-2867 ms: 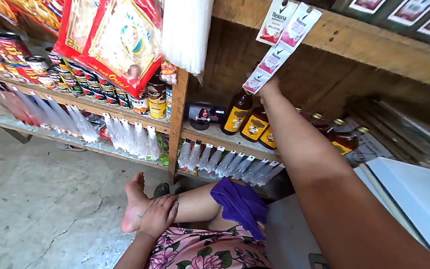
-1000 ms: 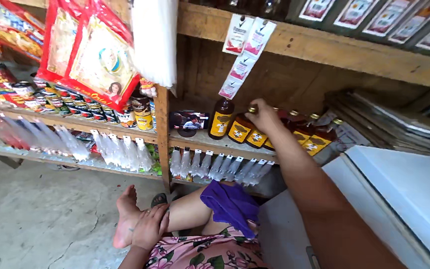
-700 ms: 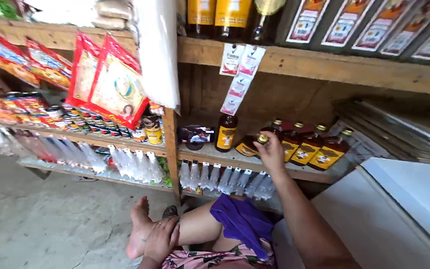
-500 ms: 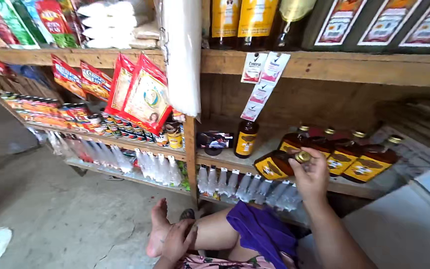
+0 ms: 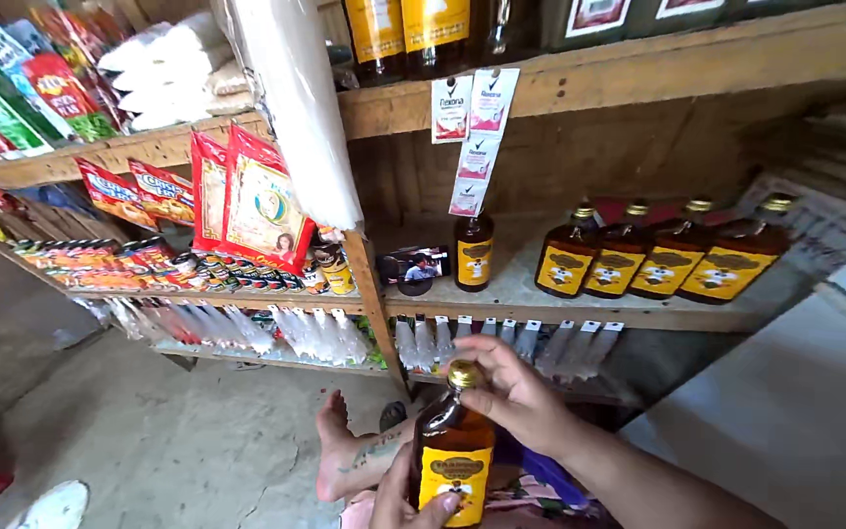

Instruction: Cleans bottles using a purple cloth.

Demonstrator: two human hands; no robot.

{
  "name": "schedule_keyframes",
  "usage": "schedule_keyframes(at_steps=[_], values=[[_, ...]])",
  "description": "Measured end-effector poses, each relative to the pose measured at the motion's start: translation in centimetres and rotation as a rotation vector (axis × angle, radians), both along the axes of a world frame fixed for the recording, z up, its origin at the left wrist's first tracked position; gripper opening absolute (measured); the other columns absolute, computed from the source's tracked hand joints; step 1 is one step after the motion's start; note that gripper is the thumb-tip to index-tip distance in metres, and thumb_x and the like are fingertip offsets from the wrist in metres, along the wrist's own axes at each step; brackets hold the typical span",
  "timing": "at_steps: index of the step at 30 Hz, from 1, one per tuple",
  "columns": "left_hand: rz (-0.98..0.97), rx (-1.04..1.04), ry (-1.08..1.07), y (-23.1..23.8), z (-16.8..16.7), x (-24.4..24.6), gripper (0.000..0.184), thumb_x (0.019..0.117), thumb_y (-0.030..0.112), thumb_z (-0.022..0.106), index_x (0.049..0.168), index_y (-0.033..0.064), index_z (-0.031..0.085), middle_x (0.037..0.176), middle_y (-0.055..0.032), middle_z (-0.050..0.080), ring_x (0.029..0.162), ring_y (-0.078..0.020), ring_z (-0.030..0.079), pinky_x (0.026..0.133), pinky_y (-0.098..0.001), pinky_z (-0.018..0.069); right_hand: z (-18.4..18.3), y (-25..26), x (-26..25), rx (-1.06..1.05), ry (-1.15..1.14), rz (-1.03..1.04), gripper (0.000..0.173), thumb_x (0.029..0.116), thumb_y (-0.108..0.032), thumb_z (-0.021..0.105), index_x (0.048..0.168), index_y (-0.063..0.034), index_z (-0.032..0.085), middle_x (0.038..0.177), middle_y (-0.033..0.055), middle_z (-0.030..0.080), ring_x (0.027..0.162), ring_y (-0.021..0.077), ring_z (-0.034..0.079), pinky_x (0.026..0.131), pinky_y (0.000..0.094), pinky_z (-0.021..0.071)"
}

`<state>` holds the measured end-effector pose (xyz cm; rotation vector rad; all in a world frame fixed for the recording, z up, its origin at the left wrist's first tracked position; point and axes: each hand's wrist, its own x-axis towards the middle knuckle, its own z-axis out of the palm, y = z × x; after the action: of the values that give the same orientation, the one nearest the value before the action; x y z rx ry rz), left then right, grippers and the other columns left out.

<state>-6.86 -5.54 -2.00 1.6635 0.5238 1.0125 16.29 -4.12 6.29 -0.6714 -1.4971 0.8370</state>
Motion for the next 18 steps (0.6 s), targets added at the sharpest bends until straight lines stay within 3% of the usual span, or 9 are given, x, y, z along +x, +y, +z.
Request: schedule_keyframes(at_steps=[2,4,5,7,10,11,13,16,18], values=[[0.016,-0.169,-0.082,-1.1,0.2,-0.5,0.055,0.0938,0.018,0.072,0.137,-0.0019,0.045,0.116,-0.0027,0.073,0.103,-0.0113,0.072,0.093,-0.0341,0.0604,-1.3,-0.1,1.2,0.008,-0.183,-0.134,0.069,0.1004,-0.031,0.064,0.151,0.0014,0.030,0.141,0.0111,0.057,0.103,0.0112,0.067,0.083,0.0274,0.0592],[0.069,-0.283,-0.130,-2.0,0.9,-1.2,0.058,0.0949,0.018,0.070,0.139,-0.0042,0.039,0.117,-0.0035,0.072,0.103,-0.0122,0.072,0.093,-0.0349,0.0603,-2.7,-1.1,3.1,-0.095,-0.500,-0.226,0.070,0.0976,-0.038,0.066,0.152,-0.0029,0.040,0.152,0.0159,0.048,0.126,0.0207,0.059,0.100,0.0371,0.0549],[0.103,-0.319,-0.156,-2.3,1.3,-1.5,0.059,0.0953,0.017,0.069,0.140,-0.0038,0.037,0.116,-0.0029,0.072,0.102,-0.0121,0.072,0.093,-0.0348,0.0605,-3.4,-1.7,4.0,-0.178,-0.685,-0.221,0.069,0.0949,-0.039,0.069,0.152,-0.0091,0.045,0.158,0.0168,0.042,0.139,0.0297,0.050,0.111,0.0485,0.0464],[0.161,-0.388,-0.221,-2.8,2.0,-1.9,0.058,0.0961,0.021,0.068,0.141,0.0023,0.036,0.114,-0.0003,0.073,0.099,-0.0117,0.073,0.090,-0.0349,0.0611,-5.7,-2.7,5.3,-0.376,-1.011,-0.173,0.069,0.0913,-0.045,0.072,0.153,-0.0249,0.048,0.167,0.0178,0.026,0.151,0.0443,0.028,0.117,0.0667,0.0284],[0.212,-0.505,-0.324,-4.1,2.3,-2.1,0.059,0.0951,0.033,0.071,0.137,0.0081,0.038,0.106,-0.0035,0.075,0.093,-0.0162,0.075,0.084,-0.0376,0.0632,-10.6,-3.8,6.2,-0.570,-1.217,-0.142,0.063,0.0977,-0.039,0.066,0.156,-0.0348,0.043,0.171,0.0128,0.016,0.156,0.0454,0.002,0.117,0.0759,0.0085],[0.226,-0.543,-0.344,-4.5,2.5,-1.9,0.061,0.0945,0.036,0.071,0.137,0.0077,0.037,0.105,-0.0056,0.075,0.091,-0.0179,0.075,0.082,-0.0384,0.0637,-11.9,-4.1,6.5,-0.517,-1.186,-0.205,0.057,0.0988,-0.030,0.065,0.153,-0.0322,0.048,0.168,0.0116,0.027,0.157,0.0431,0.009,0.119,0.0734,0.0101],[0.251,-0.614,-0.369,-5.3,3.1,-1.5,0.060,0.0952,0.037,0.069,0.137,0.0067,0.037,0.103,-0.0083,0.074,0.090,-0.0196,0.075,0.081,-0.0389,0.0638,-13.0,-4.0,7.5,-0.350,-1.003,-0.344,0.046,0.0944,-0.007,0.065,0.140,-0.0158,0.063,0.146,0.0200,0.056,0.144,0.0445,0.042,0.117,0.0658,0.0303],[0.246,-0.714,-0.371,-6.6,4.3,-0.9,0.058,0.0974,0.043,0.063,0.137,0.0073,0.041,0.105,-0.0104,0.074,0.093,-0.0205,0.074,0.083,-0.0396,0.0625,-10.8,-3.1,9.4,-0.282,-0.668,-0.433,0.045,0.0923,0.005,0.057,0.136,-0.0036,0.063,0.134,0.0251,0.062,0.125,0.0408,0.060,0.106,0.0580,0.0475],[0.221,-0.745,-0.387,-7.3,5.0,-0.7,0.060,0.0961,0.046,0.063,0.138,0.0080,0.042,0.106,-0.0115,0.073,0.094,-0.0208,0.074,0.083,-0.0401,0.0623,-7.3,-3.4,8.9,-0.251,-0.332,-0.424,0.045,0.0944,-0.003,0.057,0.138,0.0030,0.056,0.136,0.0187,0.061,0.125,0.0223,0.060,0.107,0.0385,0.0492]])
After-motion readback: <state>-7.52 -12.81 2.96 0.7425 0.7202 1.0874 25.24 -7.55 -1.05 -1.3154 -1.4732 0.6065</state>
